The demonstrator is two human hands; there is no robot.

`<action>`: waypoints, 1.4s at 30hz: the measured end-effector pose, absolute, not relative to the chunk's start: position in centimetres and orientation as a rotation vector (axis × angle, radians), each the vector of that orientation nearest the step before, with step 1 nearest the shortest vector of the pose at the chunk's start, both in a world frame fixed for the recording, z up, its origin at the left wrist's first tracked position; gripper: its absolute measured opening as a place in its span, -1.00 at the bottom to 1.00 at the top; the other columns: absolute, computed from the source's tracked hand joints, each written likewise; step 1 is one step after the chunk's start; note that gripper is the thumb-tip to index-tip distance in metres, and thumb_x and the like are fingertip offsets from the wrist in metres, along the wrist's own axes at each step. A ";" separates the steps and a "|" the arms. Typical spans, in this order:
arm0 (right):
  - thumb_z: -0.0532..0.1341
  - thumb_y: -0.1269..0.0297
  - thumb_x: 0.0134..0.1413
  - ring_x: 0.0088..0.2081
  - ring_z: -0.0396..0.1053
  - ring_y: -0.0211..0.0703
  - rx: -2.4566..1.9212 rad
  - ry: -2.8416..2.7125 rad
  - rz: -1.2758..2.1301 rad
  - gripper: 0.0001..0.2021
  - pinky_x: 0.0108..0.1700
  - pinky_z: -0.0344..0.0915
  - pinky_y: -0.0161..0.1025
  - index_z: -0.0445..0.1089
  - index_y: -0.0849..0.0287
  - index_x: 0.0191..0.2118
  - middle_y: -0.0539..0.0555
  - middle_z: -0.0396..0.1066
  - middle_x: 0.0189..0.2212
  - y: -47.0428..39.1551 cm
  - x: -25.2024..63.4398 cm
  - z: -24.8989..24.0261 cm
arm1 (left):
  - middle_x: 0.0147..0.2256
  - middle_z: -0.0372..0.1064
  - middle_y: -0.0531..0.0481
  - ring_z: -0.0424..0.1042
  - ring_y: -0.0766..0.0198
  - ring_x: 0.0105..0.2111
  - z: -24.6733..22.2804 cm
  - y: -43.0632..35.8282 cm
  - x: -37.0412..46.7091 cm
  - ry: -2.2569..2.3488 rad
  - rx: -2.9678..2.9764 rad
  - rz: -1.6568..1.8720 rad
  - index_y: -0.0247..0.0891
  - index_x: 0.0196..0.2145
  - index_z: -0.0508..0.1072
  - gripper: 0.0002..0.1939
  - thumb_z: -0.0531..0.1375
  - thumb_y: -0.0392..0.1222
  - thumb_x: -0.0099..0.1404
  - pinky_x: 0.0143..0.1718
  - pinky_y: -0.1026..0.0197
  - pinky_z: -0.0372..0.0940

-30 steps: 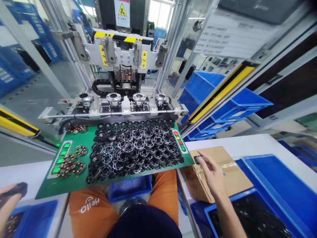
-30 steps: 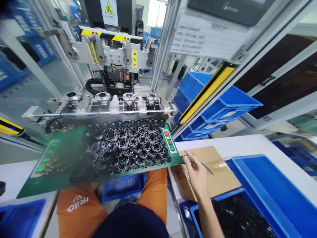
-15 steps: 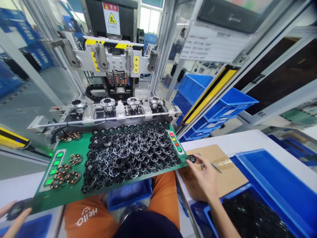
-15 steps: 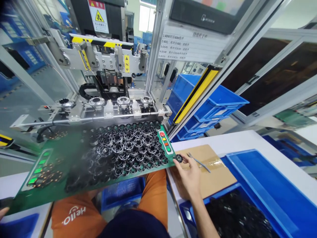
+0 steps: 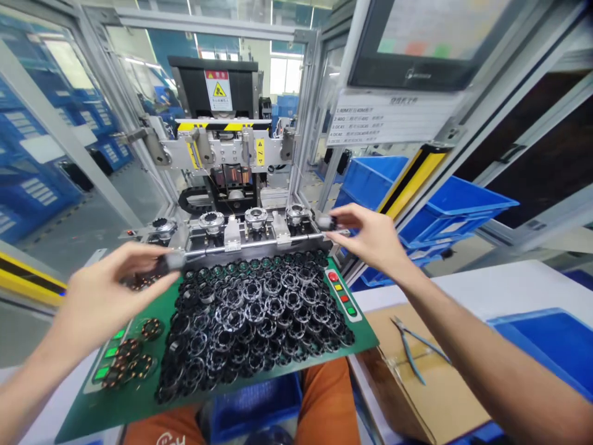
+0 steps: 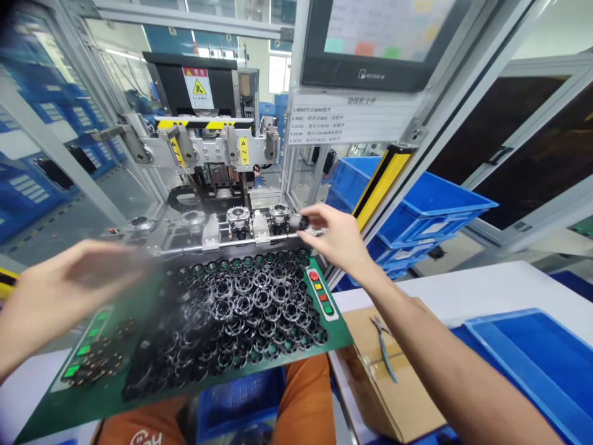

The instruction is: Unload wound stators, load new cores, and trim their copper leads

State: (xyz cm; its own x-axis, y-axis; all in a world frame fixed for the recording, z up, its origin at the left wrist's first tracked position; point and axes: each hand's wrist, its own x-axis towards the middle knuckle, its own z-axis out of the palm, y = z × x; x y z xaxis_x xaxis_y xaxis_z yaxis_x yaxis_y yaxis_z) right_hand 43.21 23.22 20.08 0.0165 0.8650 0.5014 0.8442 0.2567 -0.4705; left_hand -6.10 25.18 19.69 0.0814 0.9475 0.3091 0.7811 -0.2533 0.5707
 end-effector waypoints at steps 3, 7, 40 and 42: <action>0.47 0.33 0.29 -0.01 0.65 -0.02 -1.674 -1.992 0.012 -0.61 0.20 0.55 -0.03 0.59 0.22 0.19 0.17 0.68 0.06 32.0 42.0 21.9 | -0.04 0.69 0.12 0.66 0.11 -0.04 22.6 32.7 2.3 1.426 2.369 0.876 -0.02 0.05 0.63 -0.60 0.47 0.12 0.33 0.14 0.07 0.50; 0.46 0.19 0.41 0.10 0.60 0.07 -1.837 -2.110 0.010 -0.64 0.21 0.56 0.14 0.56 0.20 0.20 0.20 0.60 0.15 40.3 42.5 20.5 | 0.09 0.68 -0.07 0.67 0.12 -0.02 22.6 41.3 11.3 1.391 2.395 0.702 -0.22 0.18 0.58 -0.49 0.55 -0.18 0.34 0.13 0.10 0.52; 0.40 0.04 0.50 0.16 0.57 0.09 -1.743 -2.596 0.221 -0.61 0.19 0.58 0.15 0.54 0.12 0.26 0.22 0.53 0.25 47.6 46.0 18.6 | 0.03 0.65 -0.16 0.65 0.00 0.06 20.0 49.3 15.5 1.426 2.606 0.108 -0.28 0.18 0.64 -0.57 0.54 -0.24 0.40 0.28 -0.15 0.54; 0.40 0.05 0.49 0.22 0.54 0.12 -1.713 -2.540 0.159 -0.60 0.27 0.54 0.21 0.54 0.10 0.28 0.23 0.51 0.29 45.9 45.8 17.0 | 0.01 0.66 -0.15 0.66 0.01 0.04 20.1 49.4 15.4 1.428 2.604 0.091 -0.27 0.19 0.64 -0.56 0.55 -0.21 0.41 0.27 -0.14 0.55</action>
State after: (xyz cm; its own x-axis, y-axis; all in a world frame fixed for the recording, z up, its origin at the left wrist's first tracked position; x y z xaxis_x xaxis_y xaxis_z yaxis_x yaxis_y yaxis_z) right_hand 45.82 45.90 16.98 -0.3748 0.9271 0.0032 0.9195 0.3721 -0.1268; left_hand 15.45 49.39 20.06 0.5396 0.8414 -0.0281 0.8310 -0.5270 0.1780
